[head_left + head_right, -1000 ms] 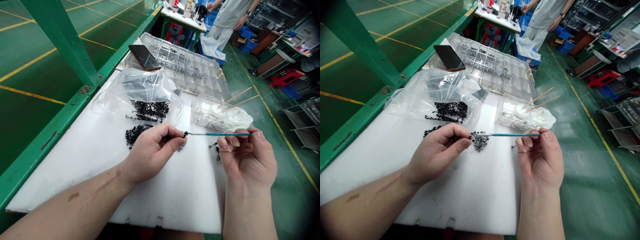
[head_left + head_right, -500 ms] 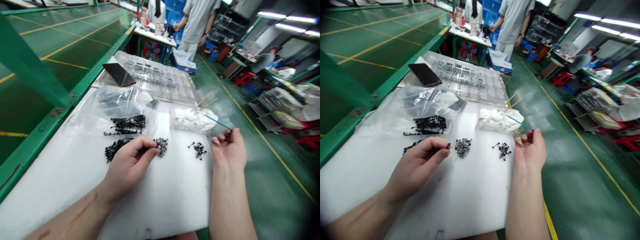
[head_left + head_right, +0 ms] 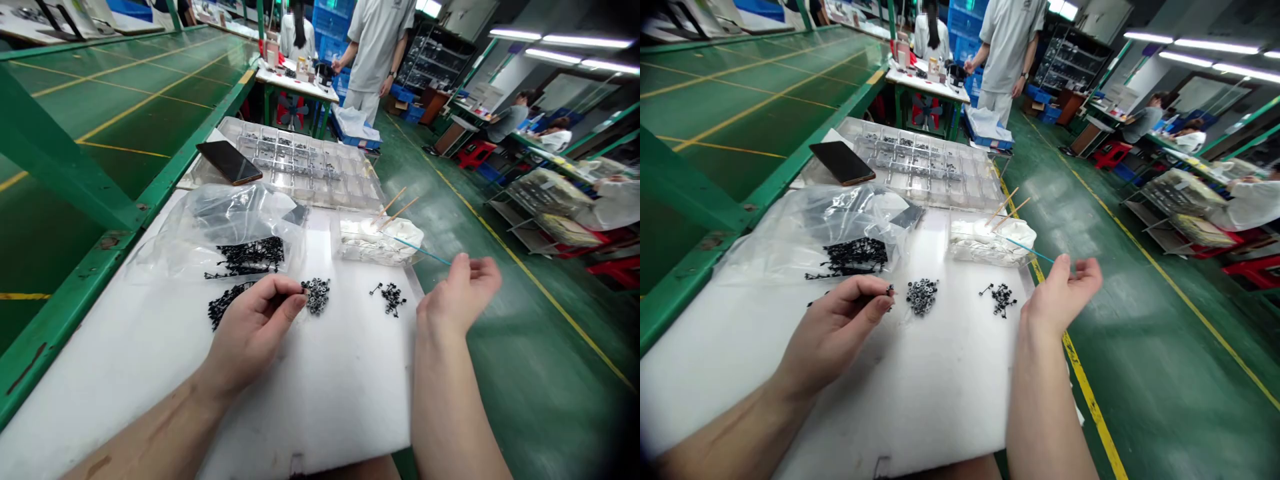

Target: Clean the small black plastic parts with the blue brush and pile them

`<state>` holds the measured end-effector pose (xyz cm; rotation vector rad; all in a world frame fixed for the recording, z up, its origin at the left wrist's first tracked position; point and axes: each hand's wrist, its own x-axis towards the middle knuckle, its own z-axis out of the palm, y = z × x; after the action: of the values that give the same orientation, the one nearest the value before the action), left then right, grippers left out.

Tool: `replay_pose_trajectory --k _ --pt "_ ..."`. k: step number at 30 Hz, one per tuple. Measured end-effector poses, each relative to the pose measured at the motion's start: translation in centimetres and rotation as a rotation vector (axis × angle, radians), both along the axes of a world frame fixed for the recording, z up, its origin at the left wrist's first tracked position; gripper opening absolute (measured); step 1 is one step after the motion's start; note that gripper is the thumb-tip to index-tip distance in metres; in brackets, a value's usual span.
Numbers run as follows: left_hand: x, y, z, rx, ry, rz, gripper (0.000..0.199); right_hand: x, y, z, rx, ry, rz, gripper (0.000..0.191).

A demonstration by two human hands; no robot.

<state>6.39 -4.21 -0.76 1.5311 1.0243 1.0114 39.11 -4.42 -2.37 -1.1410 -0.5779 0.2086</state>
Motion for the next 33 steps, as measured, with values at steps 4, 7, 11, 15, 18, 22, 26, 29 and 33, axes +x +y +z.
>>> replay_pose_trajectory --k 4,7,11,15,18,22,26,29,33 --pt "0.1 0.0 0.0 -0.013 -0.031 -0.01 0.017 -5.2 -1.5 1.9 -0.125 -0.583 -0.204 0.03" --pt "0.1 0.1 -0.1 0.0 -0.053 -0.004 0.015 -6.6 -2.0 2.2 -0.218 -0.692 -0.183 0.04" --pt "0.1 0.1 -0.3 -0.01 -0.06 -0.007 0.013 -5.6 -1.6 1.7 -0.316 -0.688 -0.274 0.036" --pt "0.0 0.0 -0.2 -0.029 -0.059 -0.01 0.013 -5.3 -2.0 1.9 -0.429 -0.705 -0.102 0.009" --pt "0.1 0.0 -0.1 -0.039 -0.076 0.012 0.015 -6.0 -3.1 3.3 -0.33 -0.787 -0.09 0.01" --pt "0.2 0.1 -0.1 -0.05 -0.07 0.025 0.018 -7.7 -2.8 5.5 -0.438 -1.068 0.081 0.005" --pt "0.1 0.3 -0.2 -0.046 -0.056 0.014 0.022 -10.5 0.5 5.2 -0.706 -1.35 0.462 0.024" --pt "-0.2 0.3 -0.6 -0.067 -0.036 0.014 0.025 -11.9 2.7 3.8 -0.845 -1.431 0.528 0.026" --pt "-0.4 0.5 -1.4 -0.128 -0.024 0.067 0.033 -12.1 3.9 2.7 -0.976 -1.62 0.577 0.022"
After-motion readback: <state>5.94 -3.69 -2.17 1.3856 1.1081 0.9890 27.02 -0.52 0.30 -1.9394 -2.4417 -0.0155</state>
